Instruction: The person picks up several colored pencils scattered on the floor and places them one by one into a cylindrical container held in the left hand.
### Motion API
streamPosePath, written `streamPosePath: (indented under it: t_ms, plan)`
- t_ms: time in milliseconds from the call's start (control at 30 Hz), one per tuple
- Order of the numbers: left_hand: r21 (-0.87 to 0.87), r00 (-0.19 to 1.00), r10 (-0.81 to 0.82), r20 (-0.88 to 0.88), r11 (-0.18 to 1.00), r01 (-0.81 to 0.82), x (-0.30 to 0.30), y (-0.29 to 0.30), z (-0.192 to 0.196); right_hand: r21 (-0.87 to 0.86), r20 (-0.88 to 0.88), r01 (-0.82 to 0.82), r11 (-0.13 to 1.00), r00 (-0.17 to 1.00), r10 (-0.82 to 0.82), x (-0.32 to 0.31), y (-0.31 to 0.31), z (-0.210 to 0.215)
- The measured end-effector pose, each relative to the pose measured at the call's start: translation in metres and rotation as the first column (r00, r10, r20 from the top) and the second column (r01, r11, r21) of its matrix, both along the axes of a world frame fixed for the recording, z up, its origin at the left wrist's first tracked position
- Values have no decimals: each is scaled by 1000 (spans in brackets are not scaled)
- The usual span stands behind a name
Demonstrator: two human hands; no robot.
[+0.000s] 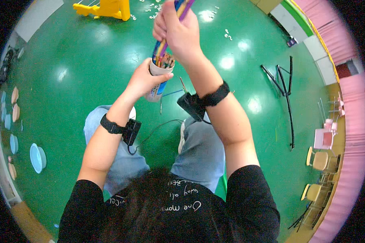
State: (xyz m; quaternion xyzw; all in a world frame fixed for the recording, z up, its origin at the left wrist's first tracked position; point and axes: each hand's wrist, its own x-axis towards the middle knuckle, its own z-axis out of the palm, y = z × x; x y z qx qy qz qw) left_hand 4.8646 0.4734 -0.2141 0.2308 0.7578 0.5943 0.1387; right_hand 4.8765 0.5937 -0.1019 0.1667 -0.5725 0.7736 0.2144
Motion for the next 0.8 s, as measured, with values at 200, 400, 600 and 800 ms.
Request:
streamPosePath:
  t_ms: [200, 400, 600, 800]
  plan:
    - [-137, 991, 11, -134, 990, -30, -2, -7, -1, 66, 58, -17, 998, 998, 13, 1, 5, -19]
    - [-211, 995, -9, -95, 978, -11, 5, -2, 1, -65, 123, -57, 996, 990, 65, 4, 8, -48]
    - [-281, 978, -81, -192, 960, 24, 8, 12, -5, -71, 149, -34, 997, 988, 44, 6, 20, -65]
    - [-252, 982, -84, -169, 967, 40, 7, 19, -8, -16, 173, 106, 994, 980, -102, 3, 26, -80]
